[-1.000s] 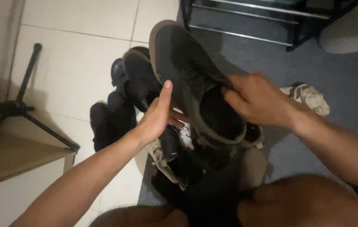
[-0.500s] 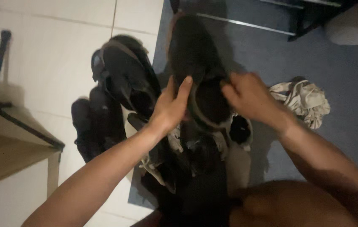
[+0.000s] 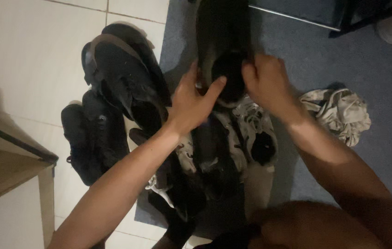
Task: The person sits on the floor and organizes several pairs of shoes. They pick up each pair, untie the laces, and place them on a metal shoe rack. The person handles multiple pairs of sneakers and boots, arranging them one by one.
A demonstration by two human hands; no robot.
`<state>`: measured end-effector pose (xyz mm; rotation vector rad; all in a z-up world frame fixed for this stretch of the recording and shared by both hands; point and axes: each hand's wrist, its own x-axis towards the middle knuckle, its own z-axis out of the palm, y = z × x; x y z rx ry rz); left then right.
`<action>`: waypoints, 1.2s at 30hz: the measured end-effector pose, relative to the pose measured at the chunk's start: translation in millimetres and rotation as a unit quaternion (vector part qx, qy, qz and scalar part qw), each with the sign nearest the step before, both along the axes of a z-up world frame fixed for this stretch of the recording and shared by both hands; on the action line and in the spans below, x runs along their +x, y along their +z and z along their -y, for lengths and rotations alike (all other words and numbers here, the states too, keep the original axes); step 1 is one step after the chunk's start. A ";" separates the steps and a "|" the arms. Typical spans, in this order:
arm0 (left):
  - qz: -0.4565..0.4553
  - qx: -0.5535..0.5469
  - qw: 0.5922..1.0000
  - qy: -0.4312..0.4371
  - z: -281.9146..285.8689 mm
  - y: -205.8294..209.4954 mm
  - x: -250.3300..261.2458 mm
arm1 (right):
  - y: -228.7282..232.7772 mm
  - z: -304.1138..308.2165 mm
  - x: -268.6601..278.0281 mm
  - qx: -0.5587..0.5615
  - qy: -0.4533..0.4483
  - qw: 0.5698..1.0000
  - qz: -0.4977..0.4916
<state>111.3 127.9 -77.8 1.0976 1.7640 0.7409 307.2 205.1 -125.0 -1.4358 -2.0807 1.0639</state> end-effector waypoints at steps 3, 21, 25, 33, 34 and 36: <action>0.025 0.056 0.998 -0.007 -14.0 6.8 -4.5 | -1.2 -19.9 -7.8 0.087 0.015 0.996 0.000; -0.044 0.163 0.984 -0.063 -116.0 -41.0 -43.8 | -87.1 -116.8 -5.0 0.248 0.035 0.968 -0.033; -0.027 0.170 0.983 -0.063 -123.4 -80.4 -59.7 | -121.0 -142.2 7.2 0.371 0.103 0.916 0.113; -0.320 0.093 0.943 -0.018 -123.3 -188.1 -51.1 | -116.2 -139.1 12.6 0.222 0.040 0.974 0.013; -0.338 0.071 0.938 -0.018 -123.0 -193.8 -46.9 | -111.8 -137.6 11.1 0.205 0.032 0.978 0.020; -0.366 0.050 0.929 -0.014 -122.9 -199.6 -39.5 | -104.3 -135.3 7.7 0.173 0.012 0.984 0.036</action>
